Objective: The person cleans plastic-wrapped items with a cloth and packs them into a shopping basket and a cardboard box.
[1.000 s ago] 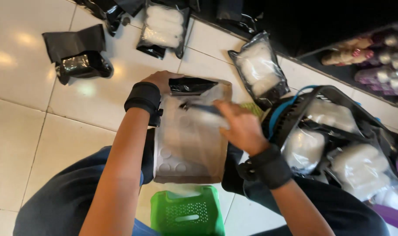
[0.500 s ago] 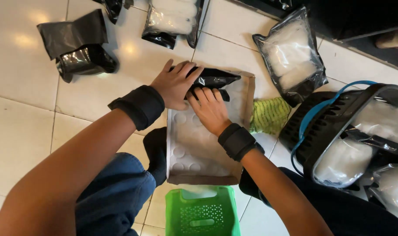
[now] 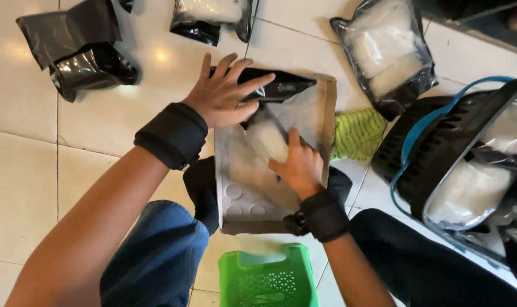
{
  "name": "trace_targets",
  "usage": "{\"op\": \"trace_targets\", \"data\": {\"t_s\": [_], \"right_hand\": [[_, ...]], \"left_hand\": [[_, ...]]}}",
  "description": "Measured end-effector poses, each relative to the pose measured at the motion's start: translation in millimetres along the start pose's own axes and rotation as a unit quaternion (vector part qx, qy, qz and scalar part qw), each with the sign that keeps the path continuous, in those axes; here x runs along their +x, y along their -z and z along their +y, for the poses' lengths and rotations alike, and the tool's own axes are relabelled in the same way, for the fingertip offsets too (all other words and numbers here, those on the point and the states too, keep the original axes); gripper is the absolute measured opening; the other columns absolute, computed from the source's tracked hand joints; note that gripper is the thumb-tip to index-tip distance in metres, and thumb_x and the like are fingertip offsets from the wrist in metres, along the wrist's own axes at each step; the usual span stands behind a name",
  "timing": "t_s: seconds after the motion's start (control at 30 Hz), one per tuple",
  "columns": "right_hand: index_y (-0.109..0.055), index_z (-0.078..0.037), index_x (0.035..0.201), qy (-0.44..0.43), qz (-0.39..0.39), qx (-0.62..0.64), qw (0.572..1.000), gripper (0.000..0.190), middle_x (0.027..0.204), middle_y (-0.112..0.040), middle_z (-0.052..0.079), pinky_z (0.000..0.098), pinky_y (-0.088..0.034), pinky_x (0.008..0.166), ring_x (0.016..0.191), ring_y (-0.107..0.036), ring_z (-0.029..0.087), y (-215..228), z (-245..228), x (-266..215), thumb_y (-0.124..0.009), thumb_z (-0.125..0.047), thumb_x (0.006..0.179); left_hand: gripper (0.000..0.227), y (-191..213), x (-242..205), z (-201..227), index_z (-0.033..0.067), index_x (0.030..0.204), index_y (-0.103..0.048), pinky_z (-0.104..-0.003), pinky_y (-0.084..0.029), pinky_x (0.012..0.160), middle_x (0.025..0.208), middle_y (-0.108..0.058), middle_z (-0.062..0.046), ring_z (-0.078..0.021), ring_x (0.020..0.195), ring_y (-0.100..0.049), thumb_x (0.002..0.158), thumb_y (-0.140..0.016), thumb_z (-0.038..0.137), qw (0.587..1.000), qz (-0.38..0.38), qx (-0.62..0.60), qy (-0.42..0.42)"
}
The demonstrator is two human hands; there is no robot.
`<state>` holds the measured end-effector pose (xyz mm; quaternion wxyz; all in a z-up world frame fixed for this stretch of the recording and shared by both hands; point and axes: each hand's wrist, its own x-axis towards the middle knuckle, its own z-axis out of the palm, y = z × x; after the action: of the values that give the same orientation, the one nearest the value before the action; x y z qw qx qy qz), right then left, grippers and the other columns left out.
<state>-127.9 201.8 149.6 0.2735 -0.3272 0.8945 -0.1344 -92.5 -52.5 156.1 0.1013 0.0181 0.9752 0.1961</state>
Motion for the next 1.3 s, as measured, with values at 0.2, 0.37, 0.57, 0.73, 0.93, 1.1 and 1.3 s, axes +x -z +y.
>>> {"op": "trace_targets", "data": {"t_s": [0.2,0.37,0.57,0.73,0.93,1.1,1.3], "right_hand": [[-0.049,-0.006,0.121,-0.238,0.059,0.168,0.955,0.081,0.105,-0.073,0.023,0.0517,-0.051,0.087,0.099,-0.068,0.044,-62.1,21.0,-36.7,-0.094,-0.045,0.066],[-0.034,-0.007,0.139,-0.146,0.194,0.489,0.838,0.076,0.114,-0.065,0.018,0.0365,-0.059,0.072,0.085,-0.070,0.024,-68.8,-17.5,-11.9,-0.085,-0.021,0.085],[-0.020,-0.016,0.153,-0.066,0.155,0.456,0.874,0.094,0.125,-0.060,0.019,0.0346,-0.059,0.068,0.086,-0.073,0.021,-34.4,-51.9,4.4,-0.078,-0.007,0.080],[-0.043,-0.020,0.143,0.090,0.206,0.056,0.973,0.084,0.131,-0.053,0.019,0.0478,-0.050,0.088,0.114,-0.058,0.034,7.8,-58.3,3.6,-0.078,-0.003,0.069],[-0.059,-0.016,0.124,0.292,0.257,-0.252,0.886,0.040,0.123,-0.055,0.008,0.0522,-0.040,0.104,0.122,-0.052,0.029,8.9,-26.9,46.7,-0.067,-0.015,0.085],[-0.058,-0.014,0.100,0.359,0.187,-0.314,0.859,0.014,0.098,-0.052,0.004,0.0444,-0.042,0.090,0.102,-0.054,0.023,15.4,-17.6,54.7,-0.064,-0.021,0.090],[-0.056,-0.016,0.097,0.389,0.177,-0.331,0.841,0.017,0.095,-0.051,0.002,0.0400,-0.040,0.073,0.092,-0.053,0.022,39.6,-13.2,60.5,-0.066,-0.019,0.084]], "left_hand": [[0.063,-3.5,1.9,2.7,0.0371,0.159,-0.039,-0.070,-0.018,0.117,0.156,-0.041,-0.014,-0.0391,0.147,-0.033,0.098,-0.054,0.044,0.996,0.039,0.075,-0.009],[0.072,8.1,0.9,17.6,0.0316,0.161,-0.032,-0.065,-0.019,0.116,0.164,-0.032,-0.012,-0.0406,0.148,-0.029,0.094,-0.053,0.049,0.998,-0.036,-0.010,0.059],[0.121,13.9,-1.9,24.8,0.0333,0.161,-0.017,-0.071,-0.010,0.109,0.165,-0.019,-0.018,-0.0472,0.151,-0.016,0.064,-0.081,0.069,0.996,-0.062,-0.022,0.061],[0.118,-9.8,-12.5,14.3,0.0332,0.163,-0.023,-0.069,-0.027,0.108,0.158,-0.033,-0.017,-0.0445,0.142,-0.033,0.062,-0.085,0.028,0.997,0.014,0.064,0.027],[0.119,-16.3,-12.0,10.5,0.0331,0.166,-0.027,-0.062,-0.039,0.101,0.152,-0.042,-0.016,-0.0408,0.135,-0.043,0.063,-0.085,0.017,0.990,0.077,0.122,0.008],[0.139,7.7,-12.1,28.5,0.0373,0.162,-0.023,-0.064,-0.037,0.102,0.150,-0.040,-0.014,-0.0400,0.139,-0.039,0.045,-0.097,0.027,0.995,-0.023,0.082,0.042],[0.143,-4.7,-17.4,36.0,0.0359,0.156,-0.024,-0.076,-0.020,0.106,0.148,-0.038,-0.015,-0.0416,0.141,-0.030,0.035,-0.101,0.038,0.996,0.011,0.068,0.065]]}}
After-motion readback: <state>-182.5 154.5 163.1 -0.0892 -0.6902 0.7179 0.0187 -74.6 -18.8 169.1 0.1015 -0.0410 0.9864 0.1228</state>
